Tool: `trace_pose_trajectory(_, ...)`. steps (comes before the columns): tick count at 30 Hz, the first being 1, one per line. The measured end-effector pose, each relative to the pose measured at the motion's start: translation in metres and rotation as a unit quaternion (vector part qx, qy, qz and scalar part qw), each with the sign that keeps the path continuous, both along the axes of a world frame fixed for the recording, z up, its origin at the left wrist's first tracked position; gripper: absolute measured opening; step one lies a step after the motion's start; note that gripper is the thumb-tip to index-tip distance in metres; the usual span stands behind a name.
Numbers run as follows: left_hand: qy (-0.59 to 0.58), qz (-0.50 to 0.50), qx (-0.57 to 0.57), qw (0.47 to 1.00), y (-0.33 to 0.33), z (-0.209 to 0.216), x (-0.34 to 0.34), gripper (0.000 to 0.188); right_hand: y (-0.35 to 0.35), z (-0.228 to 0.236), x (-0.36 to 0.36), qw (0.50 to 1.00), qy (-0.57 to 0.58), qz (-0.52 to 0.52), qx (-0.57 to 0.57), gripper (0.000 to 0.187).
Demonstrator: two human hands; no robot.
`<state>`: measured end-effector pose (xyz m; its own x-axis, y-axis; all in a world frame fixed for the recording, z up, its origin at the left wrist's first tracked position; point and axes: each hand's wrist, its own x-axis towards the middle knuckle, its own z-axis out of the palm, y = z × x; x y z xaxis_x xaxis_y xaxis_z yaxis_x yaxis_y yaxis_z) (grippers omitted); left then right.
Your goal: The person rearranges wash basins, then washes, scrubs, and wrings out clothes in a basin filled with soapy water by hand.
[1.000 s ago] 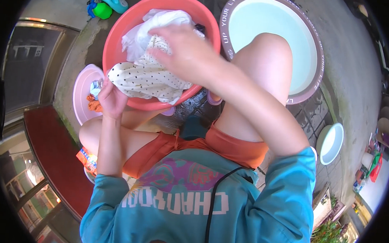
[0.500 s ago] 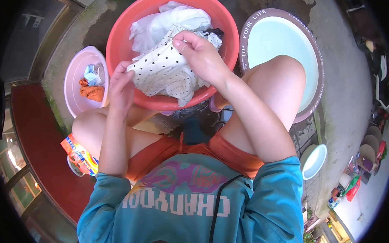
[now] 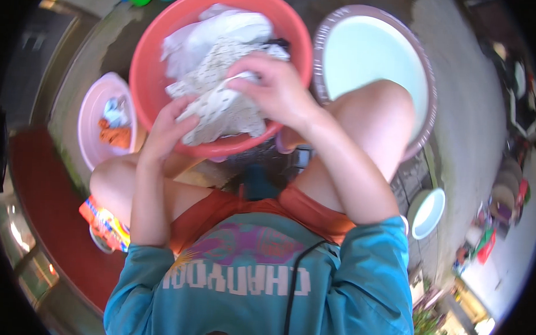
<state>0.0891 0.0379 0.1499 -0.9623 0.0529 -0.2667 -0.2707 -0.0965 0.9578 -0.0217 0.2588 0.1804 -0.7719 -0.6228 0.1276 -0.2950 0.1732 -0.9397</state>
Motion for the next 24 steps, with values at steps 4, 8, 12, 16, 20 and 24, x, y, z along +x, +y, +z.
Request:
trace_pose_trajectory(4, -0.046, 0.034, -0.142, 0.988, 0.002, -0.027, 0.006, 0.026, 0.018, 0.001, 0.006, 0.977, 0.195, -0.055, 0.068, 0.024)
trace_pose_trajectory(8, -0.042, 0.161, -0.036, 0.985, -0.010, -0.040, 0.009, 0.042, 0.093, 0.071, 0.002, 0.897, 0.363, -0.244, -0.056, 0.028)
trace_pose_trajectory(12, -0.160, 0.163, 0.224, 0.947, -0.001, -0.059, 0.006, 0.053, 0.251, 0.061, 0.037, 0.839, 0.267, -0.474, -0.024, 0.020)
trace_pose_trajectory(16, -0.263, 0.243, 0.274, 0.893, 0.017, -0.055, 0.003, 0.050, 0.394, -0.068, 0.094, 0.792, 0.047, -0.597, 0.116, 0.019)
trace_pose_trajectory(20, -0.304, 0.260, 0.266, 0.877, 0.001, -0.067, 0.006, 0.049, 0.508, -0.199, 0.197, 0.679, -0.105, -0.689, 0.228, 0.027)
trace_pose_trajectory(24, -0.308, 0.309, 0.166, 0.884, -0.014, -0.076, -0.002, 0.049, 0.554, -0.249, 0.269, 0.502, -0.149, -0.722, 0.453, 0.037)
